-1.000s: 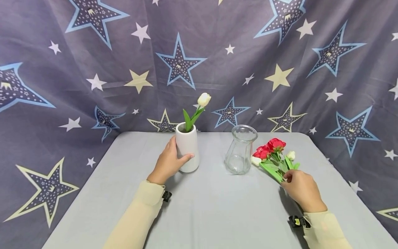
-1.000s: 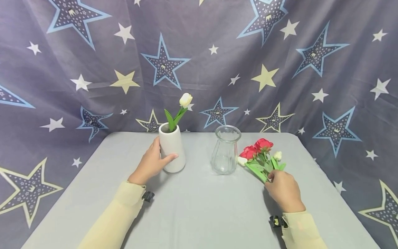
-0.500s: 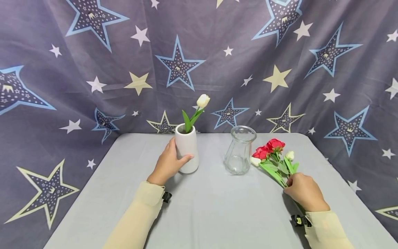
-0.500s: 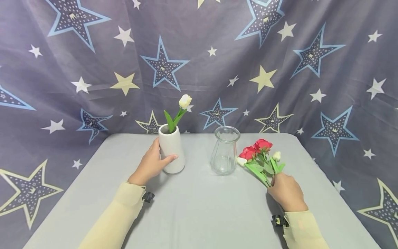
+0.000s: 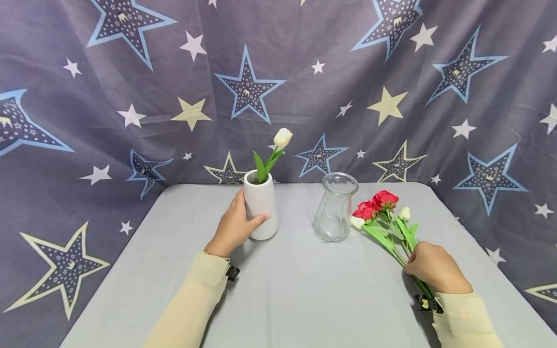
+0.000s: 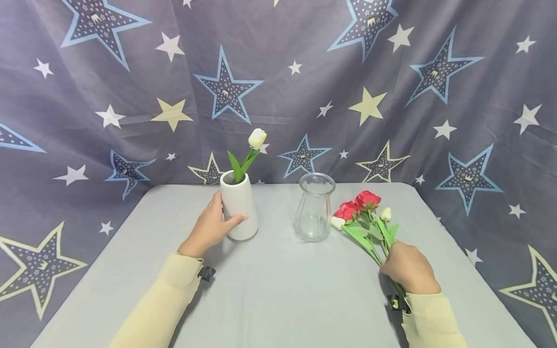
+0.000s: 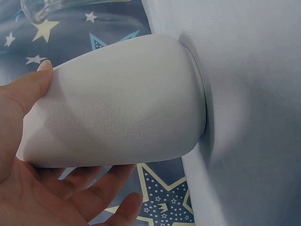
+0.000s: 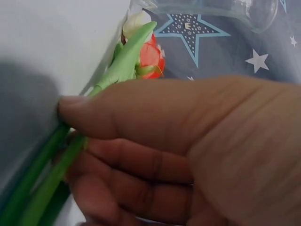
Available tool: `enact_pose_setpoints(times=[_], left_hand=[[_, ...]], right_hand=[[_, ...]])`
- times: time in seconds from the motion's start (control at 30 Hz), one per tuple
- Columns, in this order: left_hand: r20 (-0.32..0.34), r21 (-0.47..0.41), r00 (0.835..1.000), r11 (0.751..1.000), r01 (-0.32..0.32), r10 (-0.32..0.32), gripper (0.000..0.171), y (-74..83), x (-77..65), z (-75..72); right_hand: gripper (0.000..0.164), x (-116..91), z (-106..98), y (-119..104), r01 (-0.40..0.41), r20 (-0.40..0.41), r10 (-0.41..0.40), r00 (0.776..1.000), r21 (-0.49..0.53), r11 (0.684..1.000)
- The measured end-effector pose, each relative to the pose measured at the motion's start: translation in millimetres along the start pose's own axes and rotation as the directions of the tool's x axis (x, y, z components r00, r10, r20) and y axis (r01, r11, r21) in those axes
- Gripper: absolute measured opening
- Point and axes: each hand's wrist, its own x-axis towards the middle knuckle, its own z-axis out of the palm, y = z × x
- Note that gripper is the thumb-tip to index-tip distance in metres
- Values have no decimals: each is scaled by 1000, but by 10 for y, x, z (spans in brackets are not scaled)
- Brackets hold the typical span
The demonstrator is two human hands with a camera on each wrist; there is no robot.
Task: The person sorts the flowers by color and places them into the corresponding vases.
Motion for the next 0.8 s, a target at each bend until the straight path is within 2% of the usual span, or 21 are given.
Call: enact_pose_setpoints(times=[0.13,0.43,0.5,0.67,0.8], left_hand=[[-4,7,1000,1000,2,-2,101,-1,4,1],[0,-5,1000,1000,-6,6,103,-8,10,7],[0,-4,1000,1000,-10,10,103,-8,13,7],[-1,-6,1000,1000,-11,11,104,-21,15,10],[-1,-7,1000,1000,-10,10,104,-36,15,18]], right_hand=[[15,1,-14,3,16,4,-16,1000,7,1000],[29,-3,5,11,23,-14,-22,1000,34,999],[29,0,0,10,19,-11,-18,1000,35,999],[16,28,3,2,4,-30,-3,1000,27,1000],[18,52,62,-7,37,-74,-35,997,29,999]])
